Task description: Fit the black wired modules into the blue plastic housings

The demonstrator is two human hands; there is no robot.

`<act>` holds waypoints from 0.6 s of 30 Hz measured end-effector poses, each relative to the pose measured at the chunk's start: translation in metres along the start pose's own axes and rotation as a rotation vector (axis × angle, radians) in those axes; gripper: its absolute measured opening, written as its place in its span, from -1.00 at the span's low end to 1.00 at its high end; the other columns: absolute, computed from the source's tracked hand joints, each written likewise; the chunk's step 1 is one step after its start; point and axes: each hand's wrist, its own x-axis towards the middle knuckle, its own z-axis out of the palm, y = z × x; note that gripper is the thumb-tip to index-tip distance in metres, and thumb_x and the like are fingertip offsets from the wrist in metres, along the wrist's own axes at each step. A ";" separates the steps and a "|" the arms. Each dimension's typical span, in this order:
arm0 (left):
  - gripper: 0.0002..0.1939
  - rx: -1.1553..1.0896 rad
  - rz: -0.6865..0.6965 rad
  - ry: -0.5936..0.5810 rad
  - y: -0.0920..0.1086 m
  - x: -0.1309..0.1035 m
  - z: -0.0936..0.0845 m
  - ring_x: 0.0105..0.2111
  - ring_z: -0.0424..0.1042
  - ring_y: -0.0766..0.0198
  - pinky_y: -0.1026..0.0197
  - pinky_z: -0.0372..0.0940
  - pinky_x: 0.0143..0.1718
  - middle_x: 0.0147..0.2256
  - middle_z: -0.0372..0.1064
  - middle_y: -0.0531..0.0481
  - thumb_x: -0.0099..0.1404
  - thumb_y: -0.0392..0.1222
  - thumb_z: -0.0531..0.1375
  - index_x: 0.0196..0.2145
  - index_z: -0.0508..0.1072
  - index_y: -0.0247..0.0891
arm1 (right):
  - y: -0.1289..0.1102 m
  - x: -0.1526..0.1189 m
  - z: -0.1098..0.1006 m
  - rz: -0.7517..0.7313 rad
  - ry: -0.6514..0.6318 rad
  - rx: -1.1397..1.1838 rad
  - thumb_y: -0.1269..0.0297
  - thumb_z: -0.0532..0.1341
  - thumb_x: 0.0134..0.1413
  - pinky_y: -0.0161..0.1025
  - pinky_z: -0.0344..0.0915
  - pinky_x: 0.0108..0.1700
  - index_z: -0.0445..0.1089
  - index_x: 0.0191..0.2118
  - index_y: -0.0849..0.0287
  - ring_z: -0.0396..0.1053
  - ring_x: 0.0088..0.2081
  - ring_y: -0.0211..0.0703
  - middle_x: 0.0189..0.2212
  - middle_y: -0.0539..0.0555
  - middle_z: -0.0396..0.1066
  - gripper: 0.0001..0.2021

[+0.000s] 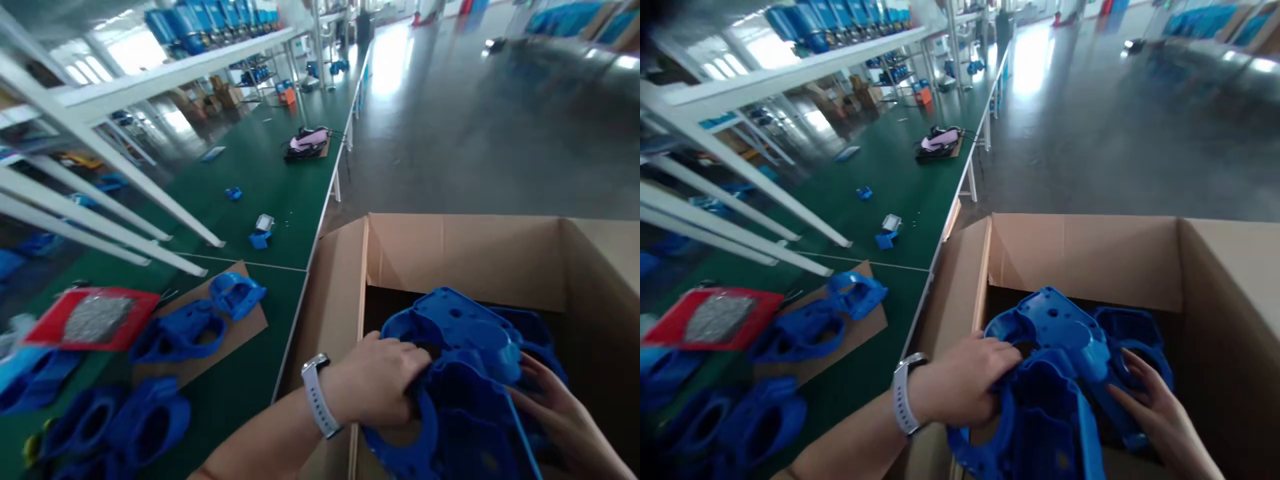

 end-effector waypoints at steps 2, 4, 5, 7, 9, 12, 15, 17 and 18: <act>-0.73 -0.029 -0.111 0.062 -0.010 -0.077 -0.011 -0.14 0.39 0.16 0.14 0.21 -0.15 -0.15 0.42 0.01 0.12 -0.32 0.12 -0.18 0.27 -0.15 | -0.040 -0.031 0.014 -0.065 -0.069 0.028 -0.14 0.31 -0.50 0.12 0.44 -0.29 0.16 0.10 -0.31 0.41 -0.15 0.28 0.16 0.29 0.16 -0.17; -0.70 -0.037 -0.312 0.099 -0.021 -0.156 -0.007 -0.15 0.39 0.15 0.15 0.20 -0.16 -0.19 0.42 0.02 0.09 -0.35 0.09 -0.19 0.27 -0.13 | -0.079 -0.062 0.045 -0.160 -0.171 0.008 -0.16 0.33 -0.53 0.13 0.44 -0.24 0.18 0.06 -0.36 0.38 -0.09 0.29 0.15 0.27 0.17 -0.18; -0.69 -0.035 -0.424 0.111 -0.026 -0.194 -0.002 -0.15 0.39 0.13 0.15 0.21 -0.17 -0.20 0.42 0.01 0.06 -0.36 0.08 -0.20 0.27 -0.14 | -0.098 -0.077 0.066 -0.205 -0.238 0.000 -0.15 0.35 -0.55 0.13 0.44 -0.24 0.19 0.05 -0.33 0.37 -0.07 0.30 0.13 0.28 0.19 -0.17; -0.70 -0.043 -0.644 0.141 -0.032 -0.268 0.013 -0.15 0.39 0.11 0.16 0.21 -0.17 -0.21 0.43 -0.01 0.03 -0.37 0.07 -0.24 0.29 -0.15 | -0.136 -0.110 0.117 -0.287 -0.430 -0.011 -0.14 0.37 -0.50 0.11 0.46 -0.23 0.18 0.08 -0.23 0.39 -0.10 0.27 0.09 0.29 0.25 -0.16; -0.73 -0.074 -0.860 0.222 -0.033 -0.336 0.027 -0.13 0.39 0.11 0.18 0.22 -0.12 -0.18 0.43 -0.01 0.04 -0.36 0.08 -0.25 0.32 -0.16 | -0.176 -0.144 0.176 -0.401 -0.674 -0.009 -0.12 0.34 -0.29 0.04 0.47 -0.23 0.13 0.14 -0.09 0.43 -0.18 0.15 0.03 0.26 0.31 -0.21; -0.69 -0.095 -1.168 0.372 -0.032 -0.422 0.047 -0.05 0.37 0.12 0.21 0.22 -0.05 -0.07 0.40 -0.02 0.12 -0.36 0.08 -0.16 0.34 -0.15 | -0.233 -0.199 0.269 -0.660 -0.982 -0.034 0.02 0.24 0.02 -0.08 0.47 -0.22 0.07 0.19 0.03 0.44 -0.24 -0.03 0.00 0.18 0.32 -0.37; -0.66 -0.066 -1.432 0.453 -0.044 -0.490 0.065 -0.03 0.37 0.11 0.16 0.23 -0.04 -0.02 0.37 -0.08 0.19 -0.38 0.05 -0.07 0.30 -0.17 | -0.276 -0.250 0.359 -1.041 -1.045 -0.140 0.22 0.18 0.08 -0.07 0.42 -0.07 0.15 0.17 0.09 0.39 -0.10 -0.02 0.05 0.18 0.24 -0.49; -0.69 -0.049 -1.591 0.483 -0.061 -0.525 0.077 -0.06 0.39 0.09 0.10 0.25 -0.06 -0.05 0.38 -0.14 0.24 -0.37 0.05 -0.05 0.30 -0.23 | -0.293 -0.282 0.411 -1.214 -1.031 -0.220 0.36 0.18 0.03 0.00 0.35 0.03 0.21 0.13 0.17 0.32 0.01 0.05 0.03 0.22 0.24 -0.51; -0.73 -0.047 -1.655 0.490 -0.070 -0.539 0.083 -0.08 0.40 0.08 0.07 0.26 -0.07 -0.08 0.38 -0.16 0.28 -0.34 0.06 -0.05 0.30 -0.27 | -0.298 -0.296 0.433 -1.255 -1.036 -0.248 0.41 0.17 0.00 0.04 0.31 0.07 0.23 0.12 0.20 0.30 0.04 0.08 0.03 0.24 0.24 -0.51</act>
